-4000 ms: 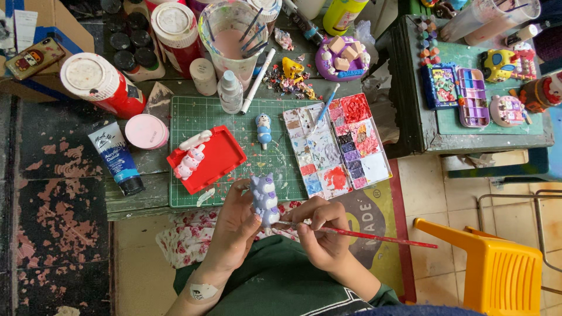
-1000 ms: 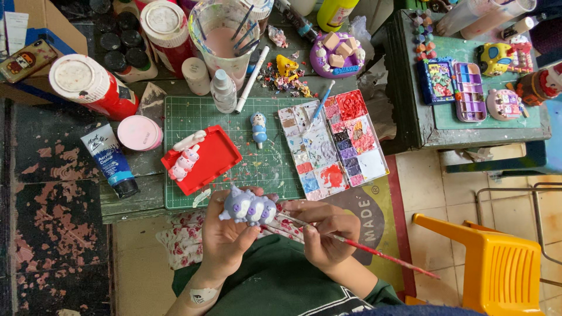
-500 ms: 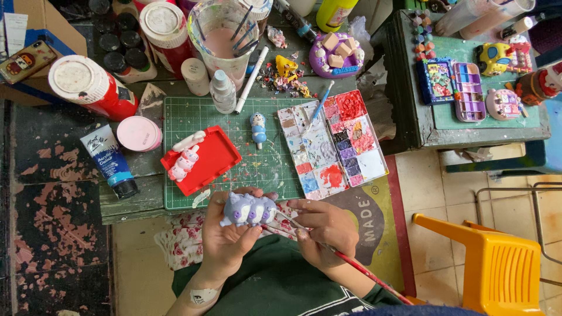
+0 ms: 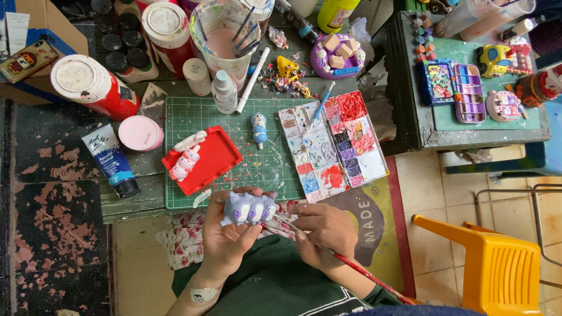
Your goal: The person paints a small purple figurine with white paint using a fine brush. They repeatedly dip the brush into a paint palette to reload paint and carefully apply it to the figurine's surface, rotating the object to reach different areas.
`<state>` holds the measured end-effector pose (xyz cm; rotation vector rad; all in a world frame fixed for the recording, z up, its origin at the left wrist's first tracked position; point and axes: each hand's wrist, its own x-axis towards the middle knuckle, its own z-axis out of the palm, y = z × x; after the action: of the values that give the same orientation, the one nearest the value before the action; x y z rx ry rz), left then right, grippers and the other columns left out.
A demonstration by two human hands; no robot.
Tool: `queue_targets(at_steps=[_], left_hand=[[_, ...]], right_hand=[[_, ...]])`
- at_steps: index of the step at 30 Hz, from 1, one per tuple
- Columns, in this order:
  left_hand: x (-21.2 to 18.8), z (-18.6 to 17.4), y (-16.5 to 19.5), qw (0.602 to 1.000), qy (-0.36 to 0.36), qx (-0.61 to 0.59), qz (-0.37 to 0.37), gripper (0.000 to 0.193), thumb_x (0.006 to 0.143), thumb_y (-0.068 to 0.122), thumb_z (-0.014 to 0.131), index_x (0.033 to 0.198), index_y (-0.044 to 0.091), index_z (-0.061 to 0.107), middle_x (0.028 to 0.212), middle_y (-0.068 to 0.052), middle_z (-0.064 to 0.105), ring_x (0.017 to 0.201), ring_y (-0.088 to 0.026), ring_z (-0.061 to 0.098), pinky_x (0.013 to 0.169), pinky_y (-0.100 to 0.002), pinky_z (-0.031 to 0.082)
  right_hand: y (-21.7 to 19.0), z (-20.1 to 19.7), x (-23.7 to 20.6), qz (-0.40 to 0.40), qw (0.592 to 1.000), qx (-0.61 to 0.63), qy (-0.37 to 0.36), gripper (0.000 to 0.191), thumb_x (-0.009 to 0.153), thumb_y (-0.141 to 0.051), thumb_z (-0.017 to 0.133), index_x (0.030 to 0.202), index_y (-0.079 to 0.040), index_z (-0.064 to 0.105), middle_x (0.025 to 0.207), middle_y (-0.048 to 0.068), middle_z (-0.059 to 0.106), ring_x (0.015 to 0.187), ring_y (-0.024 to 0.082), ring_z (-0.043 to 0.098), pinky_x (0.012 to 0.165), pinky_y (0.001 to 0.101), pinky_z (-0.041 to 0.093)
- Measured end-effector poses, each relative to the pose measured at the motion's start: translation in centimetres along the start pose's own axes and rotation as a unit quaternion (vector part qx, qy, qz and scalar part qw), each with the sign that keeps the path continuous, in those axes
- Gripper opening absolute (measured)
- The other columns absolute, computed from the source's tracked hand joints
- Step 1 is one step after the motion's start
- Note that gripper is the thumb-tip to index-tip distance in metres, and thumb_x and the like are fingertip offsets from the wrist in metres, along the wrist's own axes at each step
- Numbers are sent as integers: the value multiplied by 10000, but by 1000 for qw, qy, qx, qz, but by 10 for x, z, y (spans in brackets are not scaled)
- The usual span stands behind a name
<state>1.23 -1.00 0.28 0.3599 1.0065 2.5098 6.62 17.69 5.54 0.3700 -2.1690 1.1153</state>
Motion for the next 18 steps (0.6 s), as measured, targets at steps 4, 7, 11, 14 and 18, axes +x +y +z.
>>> queue_targets(at_steps=[4,7,11,14,18], left_hand=[[0,0,0,1000,-7,-7,1,586,936,-117,630,1415,96,371,1456,-196,504,1414,-398,536,1178,-531,479],[0,-1,-1,1000,-11,-9,6,584,941,-118,628,1421,95,372,1463,-197,503,1420,-400,532,1183,-534,473],[0,-2,-2,1000,-3,-5,5,597,933,-121,628,1429,91,372,1461,-198,501,1421,-406,529,1185,-540,469],[-1,-2,-1,1000,-9,-7,7,607,935,-125,624,1439,95,367,1459,-197,502,1423,-408,532,1188,-540,471],[-2,-2,-1,1000,5,-7,-4,612,922,-128,609,1438,96,366,1460,-202,504,1417,-408,533,1184,-534,463]], right_hand=[[-1,0,1,16,1000,7,4,303,825,100,688,747,-77,455,852,99,718,949,337,793,727,384,650],[1,2,2,2,1000,2,-5,297,808,96,702,742,-75,468,853,116,718,937,341,783,730,394,651],[0,0,2,-13,1000,-4,-20,304,776,83,714,723,-93,471,820,88,718,924,327,790,706,376,636],[-2,0,2,21,1000,15,1,302,790,103,685,732,-86,457,852,116,724,941,325,787,728,385,649],[-1,1,2,13,1000,3,-4,297,776,99,698,727,-85,470,831,112,720,925,328,790,700,372,638]])
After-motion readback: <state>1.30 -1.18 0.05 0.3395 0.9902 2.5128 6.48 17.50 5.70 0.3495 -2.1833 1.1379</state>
